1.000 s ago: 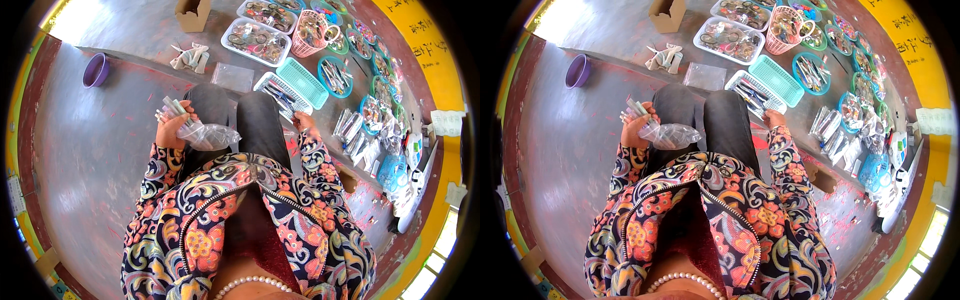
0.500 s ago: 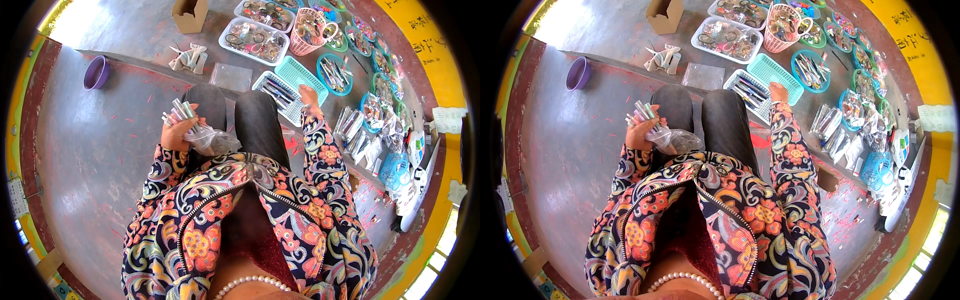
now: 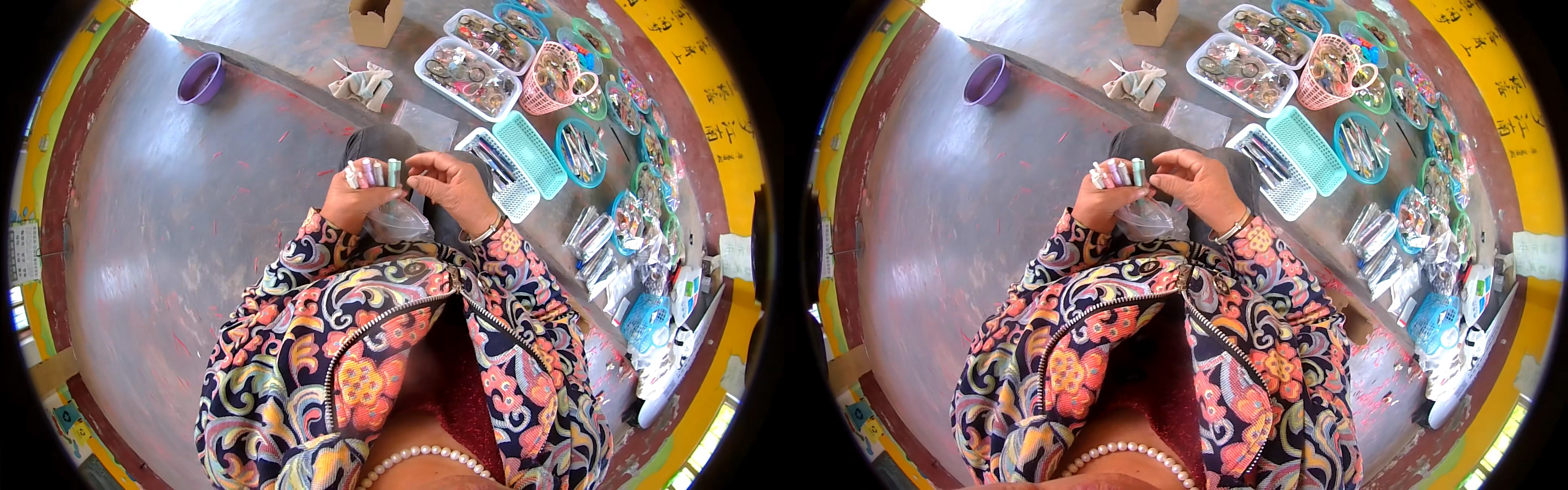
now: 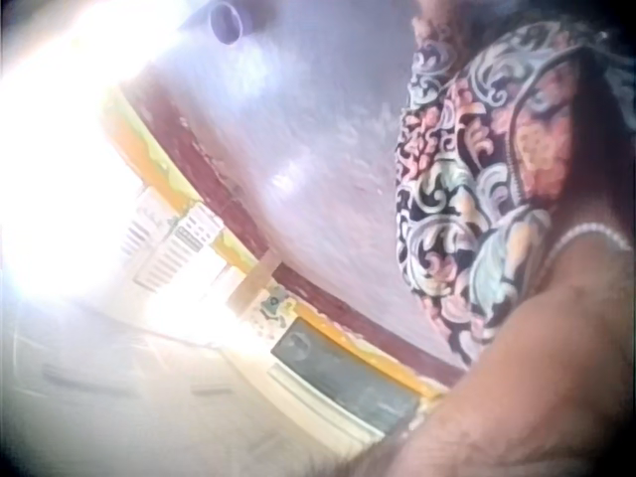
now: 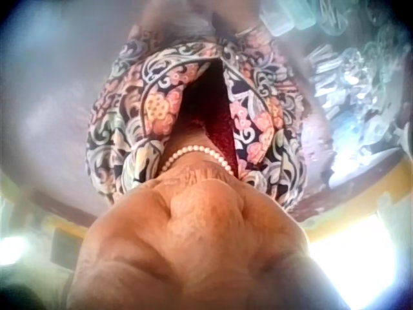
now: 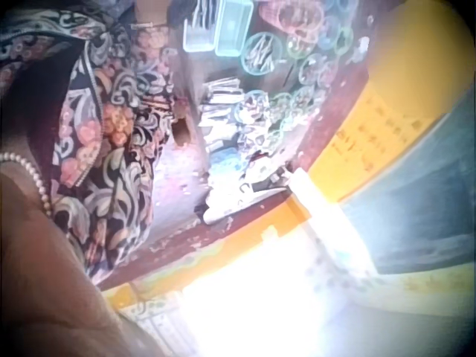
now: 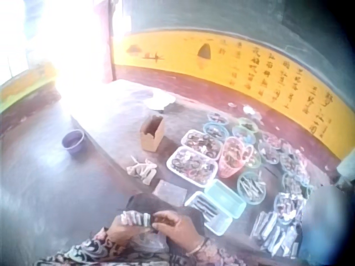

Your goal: The person sits on the floor and packs various stationery items, including pens and small round objects, into clear plastic bags. They handle the items one by one, placing them into bags and organizing them on the floor.

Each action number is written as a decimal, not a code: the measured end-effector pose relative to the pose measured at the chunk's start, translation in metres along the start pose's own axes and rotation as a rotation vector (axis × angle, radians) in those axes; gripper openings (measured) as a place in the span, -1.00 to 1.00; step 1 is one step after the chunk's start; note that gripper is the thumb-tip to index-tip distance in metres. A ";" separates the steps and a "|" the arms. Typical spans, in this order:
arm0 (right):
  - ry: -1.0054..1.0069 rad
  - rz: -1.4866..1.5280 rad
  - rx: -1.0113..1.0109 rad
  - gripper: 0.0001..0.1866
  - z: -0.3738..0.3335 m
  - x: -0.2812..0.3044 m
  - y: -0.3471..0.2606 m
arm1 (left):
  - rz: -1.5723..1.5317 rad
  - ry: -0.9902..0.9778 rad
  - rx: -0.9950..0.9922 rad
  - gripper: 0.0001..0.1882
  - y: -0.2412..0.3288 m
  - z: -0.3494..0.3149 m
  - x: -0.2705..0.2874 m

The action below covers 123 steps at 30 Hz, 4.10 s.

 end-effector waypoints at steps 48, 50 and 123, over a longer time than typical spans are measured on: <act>1.039 0.949 -0.333 -0.81 -0.113 0.216 0.261 | 0.071 -0.054 0.136 -0.68 -0.019 -0.006 0.006; 1.095 0.961 -0.338 -0.81 -0.106 0.218 0.265 | 0.079 -0.040 0.135 -0.70 -0.017 -0.005 0.006; 1.014 1.090 -0.300 -0.78 -0.079 0.216 0.253 | 0.035 -0.065 0.117 -0.81 -0.032 -0.001 0.008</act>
Point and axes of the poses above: each hand's wrist, its own z-axis towards the middle knuckle, its own x-axis out of the back of the hand, y = z × x, the point moved 4 cm from there along z, towards the middle knuckle, and after that the axes turned 7 degrees about -y, right-handed, at the moved point
